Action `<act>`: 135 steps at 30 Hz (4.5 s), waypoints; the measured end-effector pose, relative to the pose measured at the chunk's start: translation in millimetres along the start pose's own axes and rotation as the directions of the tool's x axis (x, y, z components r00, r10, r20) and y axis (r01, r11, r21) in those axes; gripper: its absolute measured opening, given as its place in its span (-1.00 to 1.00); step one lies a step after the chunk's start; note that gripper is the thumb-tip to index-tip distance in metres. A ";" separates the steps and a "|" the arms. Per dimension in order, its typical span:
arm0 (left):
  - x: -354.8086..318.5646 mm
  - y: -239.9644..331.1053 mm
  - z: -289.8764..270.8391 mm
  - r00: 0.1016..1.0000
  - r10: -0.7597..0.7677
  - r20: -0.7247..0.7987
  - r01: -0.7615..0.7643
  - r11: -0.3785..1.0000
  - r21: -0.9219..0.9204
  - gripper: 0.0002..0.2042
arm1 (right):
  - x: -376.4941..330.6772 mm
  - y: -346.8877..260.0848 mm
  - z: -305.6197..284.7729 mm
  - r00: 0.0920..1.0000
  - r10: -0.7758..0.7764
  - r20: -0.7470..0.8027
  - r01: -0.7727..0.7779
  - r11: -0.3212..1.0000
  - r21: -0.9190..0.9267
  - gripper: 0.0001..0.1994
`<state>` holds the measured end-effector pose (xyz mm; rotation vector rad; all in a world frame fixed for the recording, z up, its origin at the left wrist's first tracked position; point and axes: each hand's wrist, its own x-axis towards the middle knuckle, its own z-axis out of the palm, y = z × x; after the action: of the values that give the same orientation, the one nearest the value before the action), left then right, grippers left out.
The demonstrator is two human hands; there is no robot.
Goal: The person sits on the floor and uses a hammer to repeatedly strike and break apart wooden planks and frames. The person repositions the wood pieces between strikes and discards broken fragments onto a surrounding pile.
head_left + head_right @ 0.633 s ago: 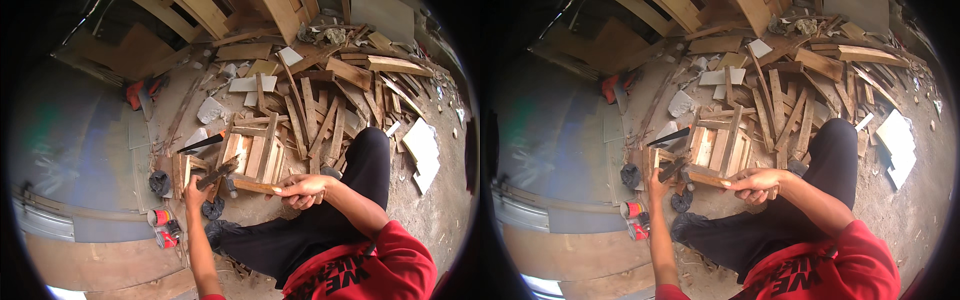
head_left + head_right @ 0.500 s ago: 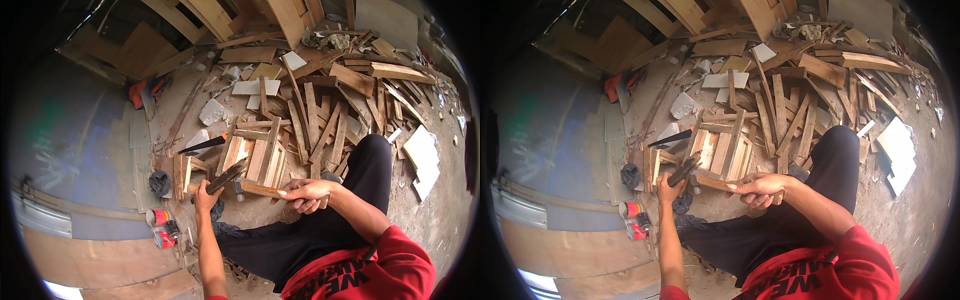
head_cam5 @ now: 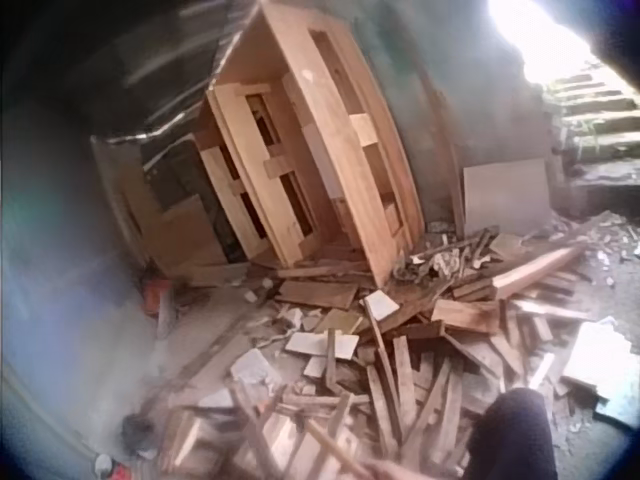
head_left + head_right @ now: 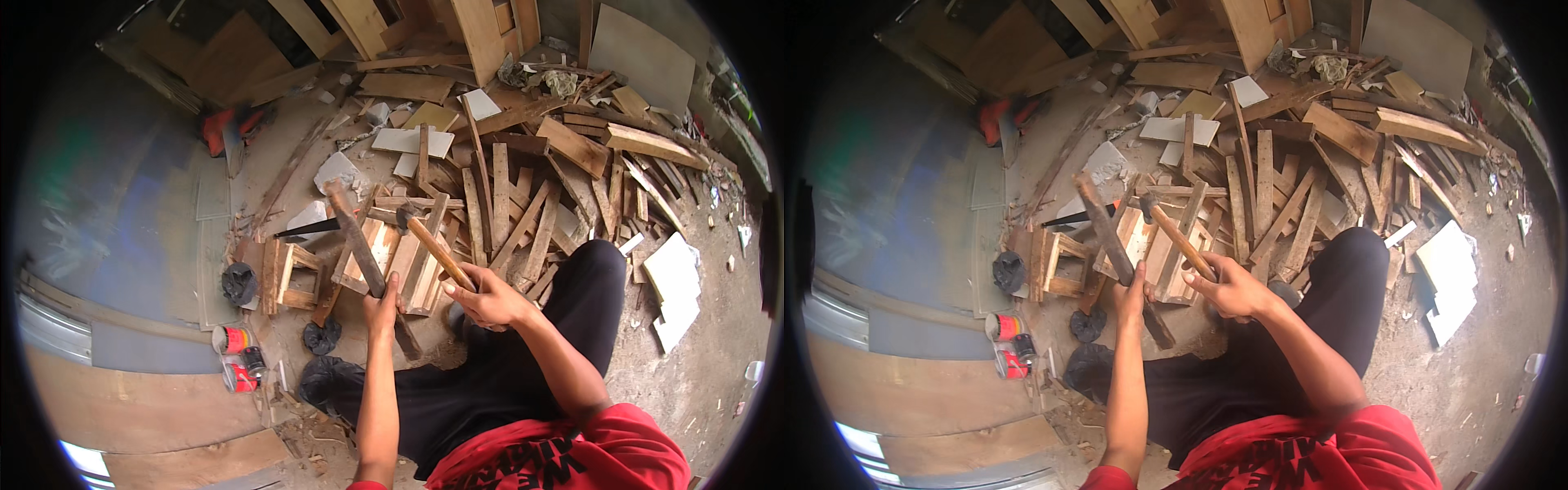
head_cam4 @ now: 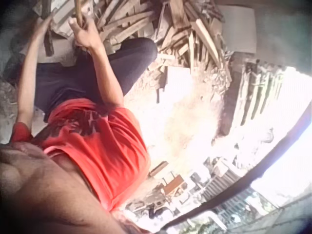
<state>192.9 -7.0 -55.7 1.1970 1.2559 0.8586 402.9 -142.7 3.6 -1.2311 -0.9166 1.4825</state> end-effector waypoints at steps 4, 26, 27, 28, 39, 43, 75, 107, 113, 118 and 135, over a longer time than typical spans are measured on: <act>-4.7 20.4 -17.4 0.981 0.189 -0.041 -0.194 0.958 -0.211 -0.82 | 7.0 25.1 7.7 0.975 -0.210 -0.080 0.170 0.923 -0.345 -0.48; -25.4 -24.0 -62.1 0.977 0.150 -0.151 -0.184 0.950 -0.253 -0.86 | 13.8 65.5 48.9 0.952 -0.231 0.199 0.300 0.589 -0.750 -0.62; -25.0 -27.0 -62.2 0.976 0.154 -0.154 -0.191 0.947 -0.260 -0.86 | 15.0 67.8 48.9 0.949 -0.245 0.198 0.307 0.583 -0.752 -0.63; -25.0 -30.6 -61.9 0.975 0.159 -0.156 -0.197 0.944 -0.266 -0.86 | 14.6 68.0 48.2 0.958 -0.219 0.183 0.279 0.583 -0.763 -0.62; -22.2 -48.5 -54.7 0.995 0.101 -0.022 -0.101 0.913 -0.394 -0.85 | 15.2 57.5 43.7 0.981 -0.147 0.123 0.183 0.528 -0.829 -0.62; -31.9 -48.4 -55.4 0.995 0.094 0.033 -0.081 0.958 -0.275 -0.82 | 19.0 60.8 44.7 0.988 -0.133 0.082 0.139 0.513 -0.847 -0.61; -73.4 5.8 -190.6 0.870 -0.106 -0.482 -0.386 0.462 -0.799 -0.39 | 10.3 58.0 98.9 0.998 -0.034 0.052 0.059 0.785 -0.616 -0.50; -1.4 -101.8 -46.7 0.889 -0.316 -0.330 -0.112 0.549 -0.828 -0.45 | 60.1 105.1 -3.0 0.813 -0.227 -0.537 0.005 0.924 -0.384 -0.49; 38.9 -76.1 -23.4 0.900 -0.351 -0.259 -0.068 0.473 -0.878 -0.52 | 54.1 101.0 12.3 0.849 -0.177 -0.499 -0.025 0.928 -0.371 -0.57; 80.1 -91.1 -13.5 0.911 -0.370 -0.185 -0.014 0.418 -0.908 -0.46 | 50.0 90.0 34.3 0.877 -0.271 -0.396 0.051 0.872 -0.486 -0.61; 56.8 -78.5 -40.9 0.963 -0.268 -0.026 0.248 0.921 -0.299 -0.64 | 79.4 155.0 40.4 0.869 -0.464 -0.175 0.220 0.677 -0.702 -0.69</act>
<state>151.9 38.3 -141.3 0.7519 1.2558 0.8584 329.4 -103.6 -154.5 -1.6388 -1.4102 0.5855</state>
